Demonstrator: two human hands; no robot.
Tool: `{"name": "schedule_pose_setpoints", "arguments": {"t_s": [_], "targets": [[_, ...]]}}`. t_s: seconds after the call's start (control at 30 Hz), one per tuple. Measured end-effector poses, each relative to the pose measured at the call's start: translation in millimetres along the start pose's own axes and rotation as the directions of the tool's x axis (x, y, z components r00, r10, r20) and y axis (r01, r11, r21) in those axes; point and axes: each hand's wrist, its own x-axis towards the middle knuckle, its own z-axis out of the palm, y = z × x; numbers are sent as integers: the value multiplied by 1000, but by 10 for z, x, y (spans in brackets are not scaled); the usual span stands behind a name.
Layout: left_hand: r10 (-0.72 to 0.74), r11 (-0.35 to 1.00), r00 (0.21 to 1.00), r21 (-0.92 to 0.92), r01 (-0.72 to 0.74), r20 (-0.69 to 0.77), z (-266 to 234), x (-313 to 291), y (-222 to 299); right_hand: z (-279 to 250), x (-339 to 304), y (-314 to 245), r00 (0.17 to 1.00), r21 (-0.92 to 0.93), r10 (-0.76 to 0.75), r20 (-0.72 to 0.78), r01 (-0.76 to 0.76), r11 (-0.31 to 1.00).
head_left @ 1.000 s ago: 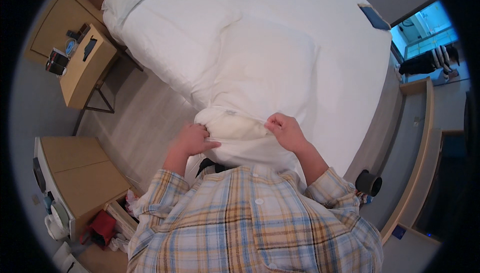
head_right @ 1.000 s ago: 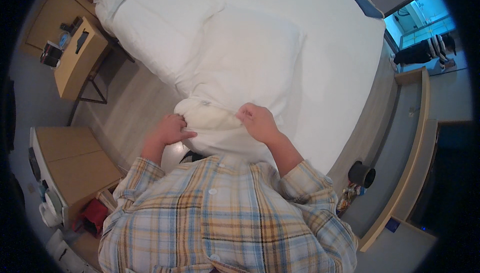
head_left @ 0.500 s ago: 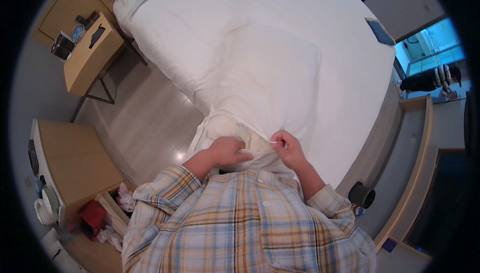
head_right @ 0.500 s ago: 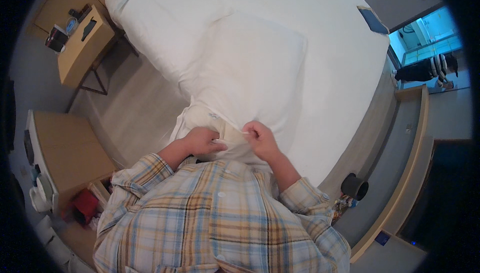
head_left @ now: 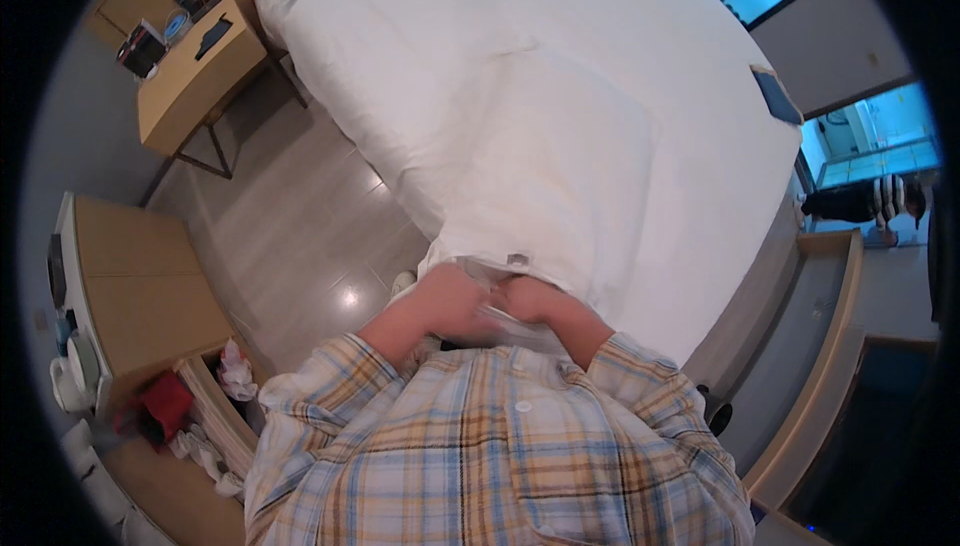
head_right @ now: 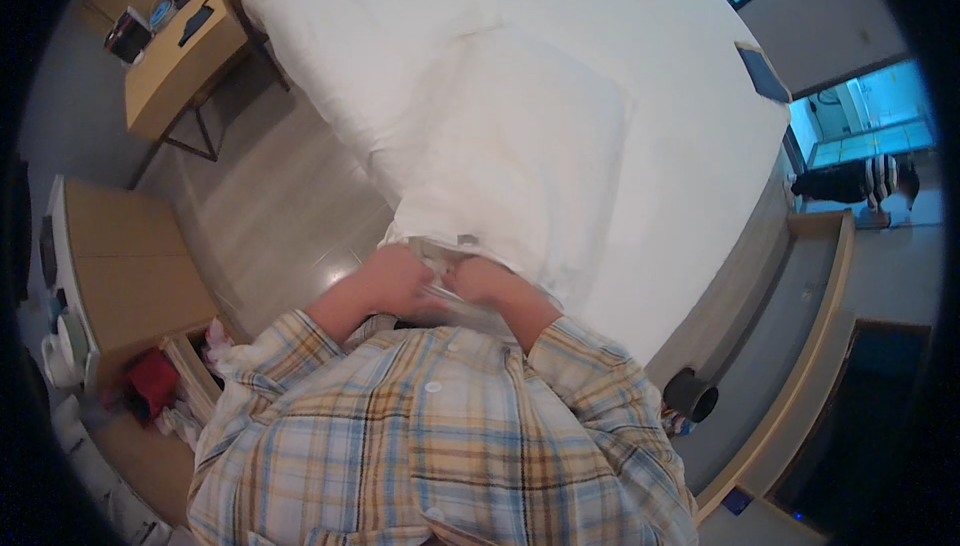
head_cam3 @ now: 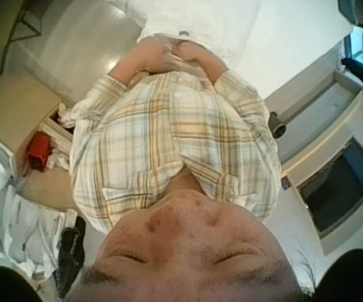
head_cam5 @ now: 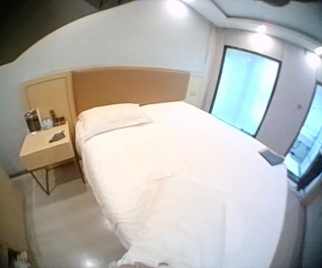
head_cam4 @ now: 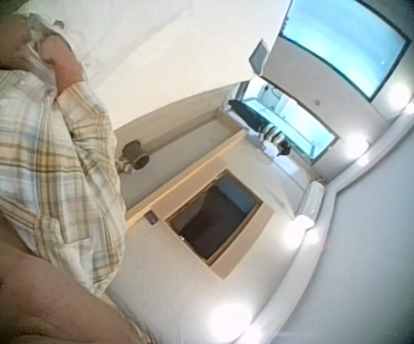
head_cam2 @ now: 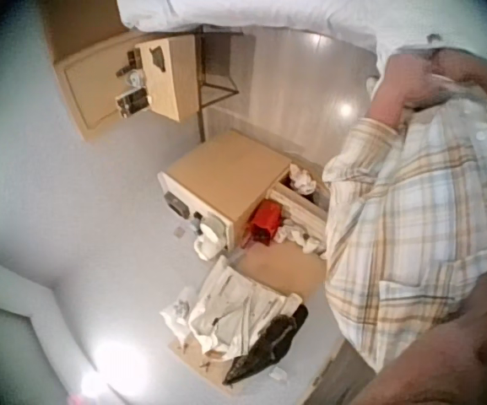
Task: The person inserts a white pillow into a white pillowcase by hand, aligning the corners and smoothing the fabric. The pillow is then placed on a bed and adjusted to fit neatly.
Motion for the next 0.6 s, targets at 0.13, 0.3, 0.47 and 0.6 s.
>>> {"name": "schedule_pose_setpoints", "arguments": {"t_s": [0.13,0.3,0.47,0.6], "targets": [[-45,999,992,-17,43,-116,-75,-152,-369,236,173,-15,966,89,-174,-192,194,977],[57,985,880,-115,-125,-471,165,46,-462,319,169,-52,878,501,-133,-459,379,778],[-212,967,815,-238,93,-539,325,159,-573,382,-314,114,508,65,-54,-860,213,975],[-352,925,704,-345,160,-617,419,251,-603,459,-487,301,326,58,83,-942,-88,994]]}}
